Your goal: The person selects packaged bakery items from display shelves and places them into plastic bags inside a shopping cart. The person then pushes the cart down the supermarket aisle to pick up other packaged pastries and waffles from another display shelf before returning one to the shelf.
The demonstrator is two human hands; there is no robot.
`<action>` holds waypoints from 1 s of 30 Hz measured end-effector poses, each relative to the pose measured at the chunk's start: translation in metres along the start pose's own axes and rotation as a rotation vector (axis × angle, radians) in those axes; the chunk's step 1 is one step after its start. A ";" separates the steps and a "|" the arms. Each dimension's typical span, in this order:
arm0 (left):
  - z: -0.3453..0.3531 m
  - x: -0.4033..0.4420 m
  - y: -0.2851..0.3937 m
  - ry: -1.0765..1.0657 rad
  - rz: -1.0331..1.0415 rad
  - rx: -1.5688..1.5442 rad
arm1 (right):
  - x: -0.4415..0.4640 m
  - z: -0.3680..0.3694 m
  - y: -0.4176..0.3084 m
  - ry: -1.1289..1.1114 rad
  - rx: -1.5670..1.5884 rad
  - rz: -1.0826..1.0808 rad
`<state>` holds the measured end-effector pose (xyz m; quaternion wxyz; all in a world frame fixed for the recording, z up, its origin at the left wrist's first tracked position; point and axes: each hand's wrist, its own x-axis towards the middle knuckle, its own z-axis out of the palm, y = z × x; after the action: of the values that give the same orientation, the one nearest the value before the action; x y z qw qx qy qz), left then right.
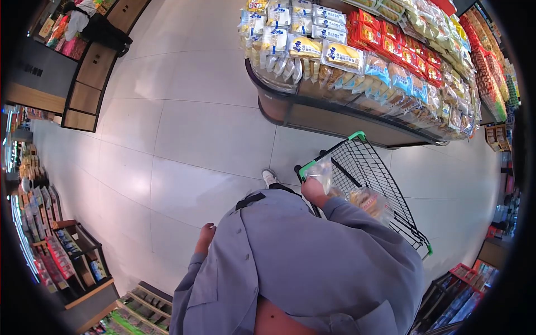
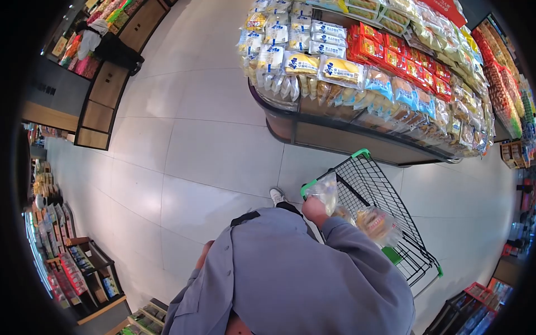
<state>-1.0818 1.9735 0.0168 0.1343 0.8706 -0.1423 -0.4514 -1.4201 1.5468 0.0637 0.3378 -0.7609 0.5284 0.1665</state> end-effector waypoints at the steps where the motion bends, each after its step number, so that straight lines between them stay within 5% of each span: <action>1: -0.015 0.002 0.022 -0.040 0.027 0.010 | 0.003 0.000 -0.002 -0.002 0.002 0.003; 9: -0.077 0.031 0.096 -0.068 0.056 0.156 | 0.014 -0.002 -0.036 -0.021 0.084 0.020; 17: -0.133 0.089 0.065 -0.055 0.071 0.187 | 0.024 0.021 -0.072 0.056 0.117 0.029; 30: -0.279 0.256 -0.117 -0.131 0.153 -0.027 | 0.022 0.074 -0.191 0.162 0.158 0.248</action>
<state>-0.6956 2.0164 -0.0620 0.1703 0.8239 -0.2108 -0.4977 -1.2293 1.6237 0.0615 0.3297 -0.6718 0.6552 0.1032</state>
